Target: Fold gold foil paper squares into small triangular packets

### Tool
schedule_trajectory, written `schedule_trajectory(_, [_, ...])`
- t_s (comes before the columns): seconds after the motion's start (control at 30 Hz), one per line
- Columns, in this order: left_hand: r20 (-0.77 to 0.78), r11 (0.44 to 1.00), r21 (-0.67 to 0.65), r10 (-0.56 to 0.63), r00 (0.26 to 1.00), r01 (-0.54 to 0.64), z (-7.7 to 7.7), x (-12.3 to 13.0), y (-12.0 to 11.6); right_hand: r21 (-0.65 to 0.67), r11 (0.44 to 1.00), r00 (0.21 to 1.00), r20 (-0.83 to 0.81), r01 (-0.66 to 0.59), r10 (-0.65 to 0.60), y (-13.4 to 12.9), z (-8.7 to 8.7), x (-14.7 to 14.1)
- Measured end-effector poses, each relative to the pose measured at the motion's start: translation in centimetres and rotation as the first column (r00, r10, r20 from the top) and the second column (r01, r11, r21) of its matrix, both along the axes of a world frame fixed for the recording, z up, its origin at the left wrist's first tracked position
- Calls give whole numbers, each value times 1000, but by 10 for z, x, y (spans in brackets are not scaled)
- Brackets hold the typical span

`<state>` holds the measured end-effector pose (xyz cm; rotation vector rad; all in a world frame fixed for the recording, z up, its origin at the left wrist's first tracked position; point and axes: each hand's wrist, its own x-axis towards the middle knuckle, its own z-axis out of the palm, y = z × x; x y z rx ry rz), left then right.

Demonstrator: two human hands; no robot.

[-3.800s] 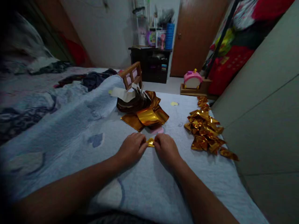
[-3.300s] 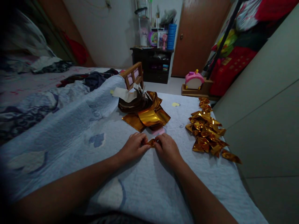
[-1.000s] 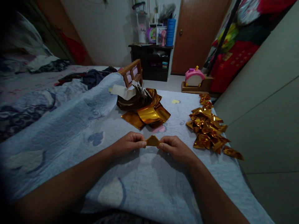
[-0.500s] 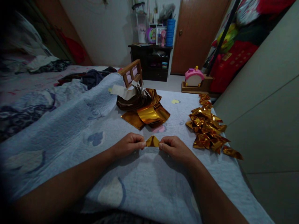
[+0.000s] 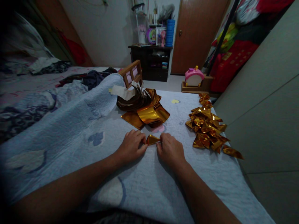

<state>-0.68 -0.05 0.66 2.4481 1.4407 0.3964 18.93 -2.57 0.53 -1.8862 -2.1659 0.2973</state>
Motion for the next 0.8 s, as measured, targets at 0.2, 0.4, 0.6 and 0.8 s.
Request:
schedule_trajectory(0.2, [143, 988, -18, -151, 978, 155, -3, -3, 7, 18, 999, 999, 3, -36, 36, 1, 2, 0])
schedule_trajectory(0.4, [244, 978, -99, -154, 957, 183, -4, -5, 12, -3, 999, 982, -186, -43, 42, 5, 3, 6])
schedule_trajectory(0.6, [268, 977, -166, -82, 960, 130, -1, -2, 12, -6, 1000, 969, -248, -14, 12, 7, 0, 5])
schedule_trajectory(0.8, [297, 979, -184, -26, 955, 84, -1, 0, 10, 8, 1000, 979, -205, 21, -19, 7, -1, 1])
